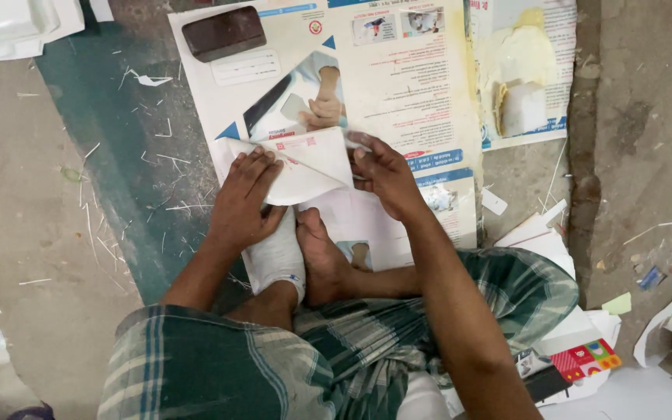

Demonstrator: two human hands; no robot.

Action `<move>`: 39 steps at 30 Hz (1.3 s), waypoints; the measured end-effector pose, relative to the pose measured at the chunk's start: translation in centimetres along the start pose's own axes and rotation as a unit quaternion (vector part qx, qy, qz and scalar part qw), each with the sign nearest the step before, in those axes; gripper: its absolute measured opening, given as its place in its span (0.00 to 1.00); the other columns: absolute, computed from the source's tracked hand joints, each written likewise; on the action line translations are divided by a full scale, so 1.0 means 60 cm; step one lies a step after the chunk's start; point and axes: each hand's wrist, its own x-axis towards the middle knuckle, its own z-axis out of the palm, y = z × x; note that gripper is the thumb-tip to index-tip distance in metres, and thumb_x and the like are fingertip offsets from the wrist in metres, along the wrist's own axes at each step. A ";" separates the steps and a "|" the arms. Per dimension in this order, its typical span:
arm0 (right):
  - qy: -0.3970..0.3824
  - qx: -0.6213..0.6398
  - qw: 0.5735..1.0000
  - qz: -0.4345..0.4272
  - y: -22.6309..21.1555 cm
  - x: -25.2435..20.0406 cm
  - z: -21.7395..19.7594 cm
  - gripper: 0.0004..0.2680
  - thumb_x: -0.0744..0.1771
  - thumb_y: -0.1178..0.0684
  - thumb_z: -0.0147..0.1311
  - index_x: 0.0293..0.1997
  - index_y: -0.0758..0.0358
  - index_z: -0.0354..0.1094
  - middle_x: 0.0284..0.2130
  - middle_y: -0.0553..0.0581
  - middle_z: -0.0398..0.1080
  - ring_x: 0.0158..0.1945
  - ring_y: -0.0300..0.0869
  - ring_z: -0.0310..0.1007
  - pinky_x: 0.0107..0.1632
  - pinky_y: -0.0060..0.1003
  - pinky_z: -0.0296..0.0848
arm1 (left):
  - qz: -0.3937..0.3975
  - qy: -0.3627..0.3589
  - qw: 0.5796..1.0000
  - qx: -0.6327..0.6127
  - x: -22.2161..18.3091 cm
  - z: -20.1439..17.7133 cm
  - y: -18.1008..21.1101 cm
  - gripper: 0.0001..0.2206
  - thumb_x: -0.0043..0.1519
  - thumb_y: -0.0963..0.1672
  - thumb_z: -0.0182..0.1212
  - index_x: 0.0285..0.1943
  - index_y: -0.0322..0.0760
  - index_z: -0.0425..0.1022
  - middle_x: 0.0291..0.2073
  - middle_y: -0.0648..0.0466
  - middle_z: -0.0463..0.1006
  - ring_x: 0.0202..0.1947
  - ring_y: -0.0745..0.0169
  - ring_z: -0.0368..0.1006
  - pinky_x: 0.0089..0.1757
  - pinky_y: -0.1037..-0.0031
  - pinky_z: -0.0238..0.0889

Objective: The recorder is applying glue and folding paper materials to assemble envelopes or packaging.

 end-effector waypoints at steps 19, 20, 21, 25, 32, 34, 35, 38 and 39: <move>0.042 -0.152 0.977 -0.143 -0.017 0.007 0.021 0.09 0.67 0.53 0.61 0.48 0.66 0.74 0.36 0.52 0.78 0.38 0.34 0.77 0.44 0.30 0.77 | -0.037 -0.021 0.999 -0.022 0.057 -0.045 0.015 0.18 0.49 0.35 0.62 0.49 0.36 0.77 0.53 0.47 0.78 0.60 0.45 0.68 0.60 0.53 0.61; 0.064 -0.257 0.950 -0.164 -0.042 0.006 0.031 0.10 0.65 0.54 0.64 0.47 0.67 0.75 0.34 0.54 0.78 0.36 0.35 0.76 0.43 0.31 0.76 | -0.017 -0.002 1.000 -0.011 0.061 -0.048 0.013 0.17 0.48 0.35 0.63 0.48 0.36 0.78 0.53 0.48 0.79 0.60 0.46 0.69 0.60 0.54 0.61; 0.067 -0.254 0.951 -0.160 -0.053 0.004 0.031 0.10 0.65 0.54 0.64 0.47 0.67 0.75 0.34 0.54 0.78 0.36 0.35 0.76 0.43 0.31 0.76 | -0.017 -0.007 1.000 -0.013 0.062 -0.043 0.013 0.17 0.48 0.35 0.63 0.48 0.36 0.78 0.53 0.48 0.79 0.60 0.46 0.69 0.60 0.54 0.61; 0.035 -0.073 0.996 -0.032 0.021 -0.009 0.012 0.12 0.64 0.54 0.63 0.52 0.58 0.72 0.37 0.49 0.79 0.37 0.32 0.76 0.42 0.29 0.76 | -0.002 0.046 0.999 -0.010 0.029 -0.024 0.012 0.17 0.50 0.34 0.65 0.50 0.34 0.81 0.51 0.47 0.81 0.56 0.50 0.76 0.57 0.60 0.68; 0.002 -0.227 0.972 -0.066 -0.025 0.003 0.024 0.16 0.67 0.58 0.59 0.62 0.63 0.66 0.43 0.53 0.77 0.42 0.35 0.76 0.44 0.28 0.75 | -0.016 0.068 0.997 -0.015 0.047 -0.020 0.008 0.17 0.49 0.34 0.66 0.49 0.32 0.81 0.50 0.46 0.82 0.54 0.49 0.79 0.57 0.59 0.72; -0.009 -0.098 0.994 -0.043 -0.020 0.022 0.013 0.16 0.67 0.59 0.56 0.63 0.61 0.65 0.42 0.51 0.76 0.42 0.33 0.76 0.44 0.28 0.76 | -0.016 0.061 0.998 -0.008 0.064 -0.025 -0.007 0.18 0.48 0.34 0.66 0.49 0.32 0.81 0.50 0.46 0.82 0.54 0.49 0.79 0.57 0.59 0.72; -0.009 0.031 0.999 -0.010 -0.014 0.023 0.005 0.16 0.67 0.60 0.53 0.63 0.59 0.64 0.41 0.49 0.75 0.42 0.32 0.76 0.43 0.28 0.77 | -0.017 0.051 0.998 -0.012 0.068 -0.023 -0.009 0.19 0.47 0.34 0.66 0.49 0.31 0.82 0.50 0.47 0.82 0.54 0.49 0.79 0.57 0.60 0.73; 0.039 0.004 0.999 0.034 0.041 0.015 -0.021 0.11 0.68 0.57 0.57 0.56 0.62 0.71 0.36 0.52 0.77 0.37 0.33 0.77 0.41 0.30 0.77 | -0.020 0.037 0.998 -0.036 0.072 -0.013 -0.025 0.19 0.47 0.34 0.68 0.49 0.32 0.81 0.50 0.47 0.82 0.55 0.49 0.79 0.56 0.61 0.73; 0.037 0.005 0.998 0.045 0.024 0.017 -0.015 0.11 0.68 0.57 0.57 0.56 0.62 0.71 0.36 0.52 0.77 0.37 0.33 0.77 0.41 0.30 0.77 | -0.029 0.031 0.998 -0.038 0.070 -0.008 -0.029 0.19 0.47 0.34 0.68 0.49 0.32 0.81 0.50 0.47 0.82 0.55 0.49 0.79 0.56 0.61 0.73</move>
